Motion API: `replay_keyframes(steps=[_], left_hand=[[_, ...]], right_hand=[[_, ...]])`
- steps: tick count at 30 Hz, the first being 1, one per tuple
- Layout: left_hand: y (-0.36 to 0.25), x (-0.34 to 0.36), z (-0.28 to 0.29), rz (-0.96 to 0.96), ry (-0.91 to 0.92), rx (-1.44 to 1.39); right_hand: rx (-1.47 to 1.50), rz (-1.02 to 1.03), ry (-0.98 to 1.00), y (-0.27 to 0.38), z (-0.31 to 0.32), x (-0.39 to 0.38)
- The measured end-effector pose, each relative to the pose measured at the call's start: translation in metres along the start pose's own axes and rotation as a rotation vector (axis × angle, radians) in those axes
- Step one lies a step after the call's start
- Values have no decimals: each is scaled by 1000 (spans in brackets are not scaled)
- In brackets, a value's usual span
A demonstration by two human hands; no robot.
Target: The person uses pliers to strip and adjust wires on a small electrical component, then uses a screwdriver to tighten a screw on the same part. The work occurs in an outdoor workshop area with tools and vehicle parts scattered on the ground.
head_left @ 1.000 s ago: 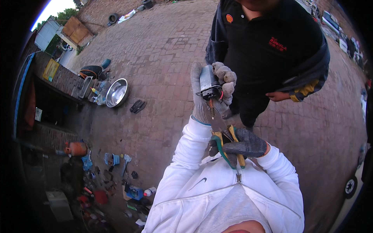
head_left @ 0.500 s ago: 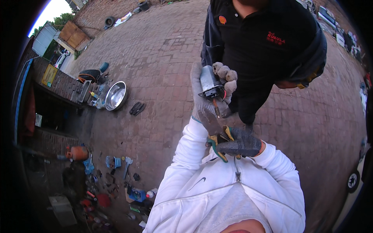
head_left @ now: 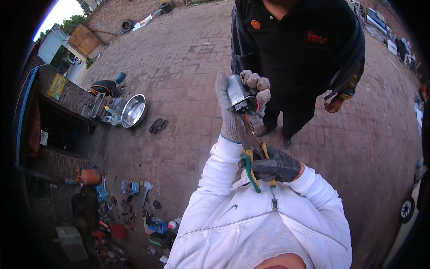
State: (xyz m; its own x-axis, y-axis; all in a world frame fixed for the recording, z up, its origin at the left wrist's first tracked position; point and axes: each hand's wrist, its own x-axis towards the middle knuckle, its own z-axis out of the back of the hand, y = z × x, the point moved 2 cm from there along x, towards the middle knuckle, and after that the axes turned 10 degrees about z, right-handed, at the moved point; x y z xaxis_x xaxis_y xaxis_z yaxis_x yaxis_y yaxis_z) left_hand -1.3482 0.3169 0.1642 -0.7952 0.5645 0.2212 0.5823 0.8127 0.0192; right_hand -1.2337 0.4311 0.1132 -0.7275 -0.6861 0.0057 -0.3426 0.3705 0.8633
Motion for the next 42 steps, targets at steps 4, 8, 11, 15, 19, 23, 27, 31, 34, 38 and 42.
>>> replay_keyframes(steps=[4,8,11,15,19,23,27,31,34,38,42], left_hand=[[-3,4,0,-70,-5,185],[0,6,6,-92,6,185],[1,7,8,-95,14,250],[0,8,10,-75,4,285],[-1,8,11,-155,-41,280],[4,7,4,-115,44,346],[7,4,-7,-183,-9,432],[3,0,-12,-315,-225,596],[2,2,-12,-360,-265,537],[0,1,-9,-419,-376,623],[-5,3,-1,-437,-407,584]], right_hand=[[60,-115,8,-5,1,-1],[125,-151,-107,-15,11,-9],[97,-68,-25,-26,16,-7],[306,-10,-21,-34,16,-7],[516,-76,7,-32,8,-8],[324,-144,-69,-27,11,-13],[29,14,-177,-30,21,-14],[-605,255,-292,-35,30,-13],[-911,416,-258,-32,30,-15],[-489,167,-293,-26,29,-20],[-97,22,-295,-16,28,-26]])
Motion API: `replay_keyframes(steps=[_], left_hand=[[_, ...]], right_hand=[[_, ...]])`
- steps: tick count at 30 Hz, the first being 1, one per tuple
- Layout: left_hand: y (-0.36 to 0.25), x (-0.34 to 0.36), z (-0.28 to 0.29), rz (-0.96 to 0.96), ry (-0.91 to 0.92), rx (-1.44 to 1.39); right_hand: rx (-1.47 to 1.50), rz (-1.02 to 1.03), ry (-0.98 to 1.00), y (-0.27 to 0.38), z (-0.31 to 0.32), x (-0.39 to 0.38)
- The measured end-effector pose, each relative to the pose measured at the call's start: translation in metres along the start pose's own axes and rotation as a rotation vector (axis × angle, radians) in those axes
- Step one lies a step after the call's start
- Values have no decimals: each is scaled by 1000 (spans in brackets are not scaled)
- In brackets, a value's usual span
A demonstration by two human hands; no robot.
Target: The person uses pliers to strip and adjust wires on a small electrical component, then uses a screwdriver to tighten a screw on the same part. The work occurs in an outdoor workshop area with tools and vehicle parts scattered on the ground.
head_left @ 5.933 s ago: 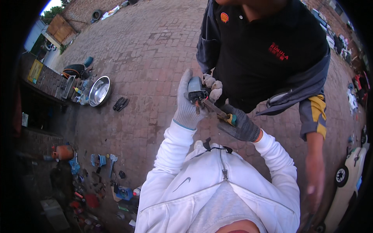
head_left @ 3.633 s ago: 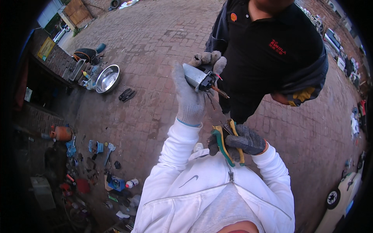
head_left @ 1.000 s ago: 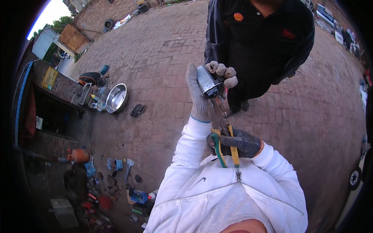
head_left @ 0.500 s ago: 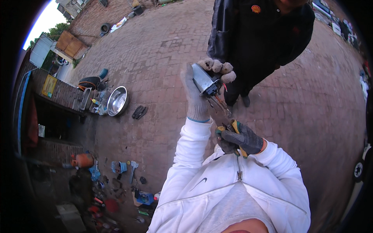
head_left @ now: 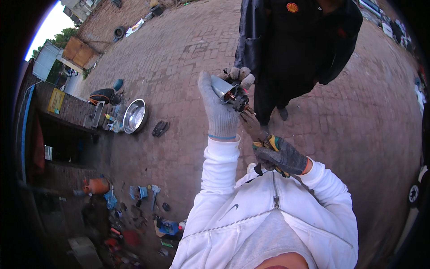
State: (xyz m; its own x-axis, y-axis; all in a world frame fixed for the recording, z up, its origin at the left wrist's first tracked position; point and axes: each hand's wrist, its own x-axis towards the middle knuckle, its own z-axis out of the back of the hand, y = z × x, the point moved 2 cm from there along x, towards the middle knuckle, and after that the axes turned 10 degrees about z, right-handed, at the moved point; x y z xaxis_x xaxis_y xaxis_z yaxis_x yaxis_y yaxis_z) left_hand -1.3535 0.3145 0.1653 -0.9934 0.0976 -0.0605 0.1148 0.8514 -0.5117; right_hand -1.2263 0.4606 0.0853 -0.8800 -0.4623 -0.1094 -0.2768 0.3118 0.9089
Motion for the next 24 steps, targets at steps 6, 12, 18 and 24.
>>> replay_keyframes(steps=[6,12,18,24], left_hand=[[-34,37,35,-181,-81,76],[-51,50,78,-30,-45,-169],[-36,43,86,282,88,-536],[-23,44,97,297,-34,-759]], right_hand=[[-114,-251,139,-18,31,-34],[-78,-137,118,-18,45,-44],[204,-232,5,22,38,-30],[160,-301,-113,23,43,-22]])
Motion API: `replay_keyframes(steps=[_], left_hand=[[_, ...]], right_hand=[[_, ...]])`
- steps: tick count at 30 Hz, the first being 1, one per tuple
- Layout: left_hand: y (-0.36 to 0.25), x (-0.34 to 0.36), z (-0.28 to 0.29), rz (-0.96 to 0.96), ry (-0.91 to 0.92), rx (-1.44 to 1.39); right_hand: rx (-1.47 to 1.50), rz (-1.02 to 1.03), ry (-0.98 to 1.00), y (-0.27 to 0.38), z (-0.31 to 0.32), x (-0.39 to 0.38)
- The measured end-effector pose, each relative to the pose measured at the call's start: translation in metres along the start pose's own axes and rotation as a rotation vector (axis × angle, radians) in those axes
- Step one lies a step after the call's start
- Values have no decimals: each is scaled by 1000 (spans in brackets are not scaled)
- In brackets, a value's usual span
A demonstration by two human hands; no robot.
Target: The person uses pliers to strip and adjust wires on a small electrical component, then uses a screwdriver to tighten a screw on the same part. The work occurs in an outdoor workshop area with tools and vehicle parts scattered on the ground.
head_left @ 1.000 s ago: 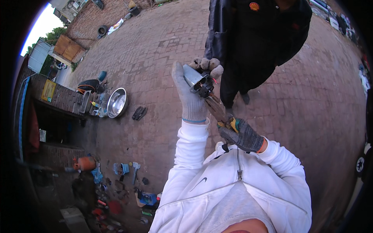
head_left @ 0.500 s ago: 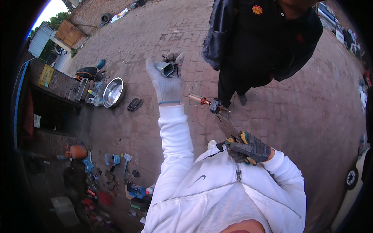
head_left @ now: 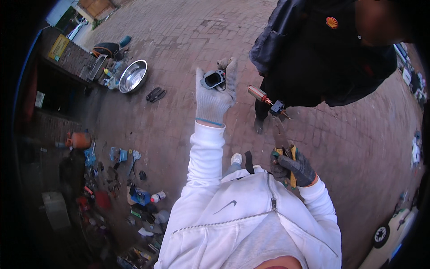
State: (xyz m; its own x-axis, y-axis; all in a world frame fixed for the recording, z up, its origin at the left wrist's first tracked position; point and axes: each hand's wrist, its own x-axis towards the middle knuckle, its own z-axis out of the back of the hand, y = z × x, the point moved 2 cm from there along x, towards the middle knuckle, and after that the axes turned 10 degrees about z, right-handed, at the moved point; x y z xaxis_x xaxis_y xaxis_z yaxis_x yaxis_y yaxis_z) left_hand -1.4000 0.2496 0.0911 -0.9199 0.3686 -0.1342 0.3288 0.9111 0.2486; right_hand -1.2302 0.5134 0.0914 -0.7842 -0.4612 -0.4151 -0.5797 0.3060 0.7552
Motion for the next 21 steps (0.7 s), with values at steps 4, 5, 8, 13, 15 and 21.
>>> replay_keyframes(steps=[4,5,8,13,15,21], left_hand=[[-7,4,8,-33,-49,-87],[-8,6,9,-34,-44,-94],[-14,11,18,-90,-69,-117],[-19,-12,49,-224,-136,-88],[-27,-32,63,-277,-166,-53],[-62,-103,94,-461,-326,-20]], right_hand=[[31,-40,26,5,5,12],[46,-46,63,9,7,16],[-100,-59,-35,17,20,32],[4,-127,100,15,35,50],[39,-184,142,6,33,55],[69,-243,239,-39,-11,54]])
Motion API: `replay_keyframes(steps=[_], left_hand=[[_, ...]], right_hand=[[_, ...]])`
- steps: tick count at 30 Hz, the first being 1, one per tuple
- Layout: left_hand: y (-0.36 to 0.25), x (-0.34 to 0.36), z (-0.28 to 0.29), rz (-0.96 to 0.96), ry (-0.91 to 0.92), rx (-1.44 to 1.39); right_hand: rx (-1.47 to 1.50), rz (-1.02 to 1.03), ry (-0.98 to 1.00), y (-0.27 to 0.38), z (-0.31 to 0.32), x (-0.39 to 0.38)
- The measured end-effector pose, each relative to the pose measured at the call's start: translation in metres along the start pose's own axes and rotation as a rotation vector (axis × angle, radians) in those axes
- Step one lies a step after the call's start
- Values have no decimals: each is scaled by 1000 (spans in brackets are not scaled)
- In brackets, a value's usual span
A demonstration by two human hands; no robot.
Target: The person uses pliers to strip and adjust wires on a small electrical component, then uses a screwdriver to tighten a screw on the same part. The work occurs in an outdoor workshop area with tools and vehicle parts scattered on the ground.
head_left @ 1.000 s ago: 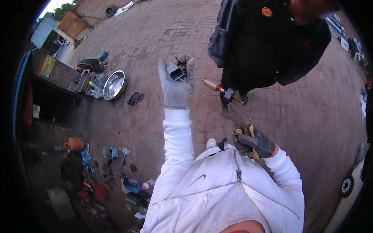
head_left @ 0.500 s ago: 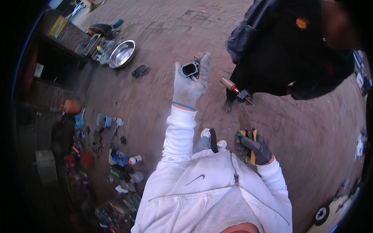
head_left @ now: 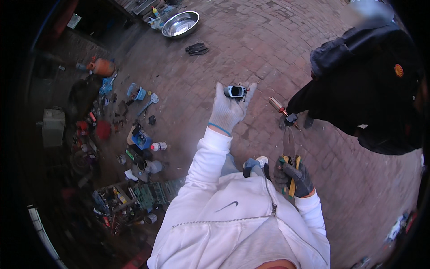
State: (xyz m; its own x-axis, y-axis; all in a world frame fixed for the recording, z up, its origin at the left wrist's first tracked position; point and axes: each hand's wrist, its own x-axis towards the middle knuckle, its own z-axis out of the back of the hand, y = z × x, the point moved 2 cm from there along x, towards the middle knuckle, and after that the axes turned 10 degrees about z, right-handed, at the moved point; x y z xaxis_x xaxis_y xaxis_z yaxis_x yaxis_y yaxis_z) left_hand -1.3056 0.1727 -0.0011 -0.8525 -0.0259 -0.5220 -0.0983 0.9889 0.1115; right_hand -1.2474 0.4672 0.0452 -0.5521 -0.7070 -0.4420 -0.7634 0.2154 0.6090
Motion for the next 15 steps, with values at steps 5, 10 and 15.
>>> replay_keyframes(steps=[5,10,15], left_hand=[[-66,-24,32,84,7,68],[-162,-80,117,-14,-99,41],[-267,-141,210,-83,-348,-67]], right_hand=[[-55,-20,-38,-33,-61,18],[-32,-46,27,-93,-156,61],[-20,-125,145,-143,-233,129]])
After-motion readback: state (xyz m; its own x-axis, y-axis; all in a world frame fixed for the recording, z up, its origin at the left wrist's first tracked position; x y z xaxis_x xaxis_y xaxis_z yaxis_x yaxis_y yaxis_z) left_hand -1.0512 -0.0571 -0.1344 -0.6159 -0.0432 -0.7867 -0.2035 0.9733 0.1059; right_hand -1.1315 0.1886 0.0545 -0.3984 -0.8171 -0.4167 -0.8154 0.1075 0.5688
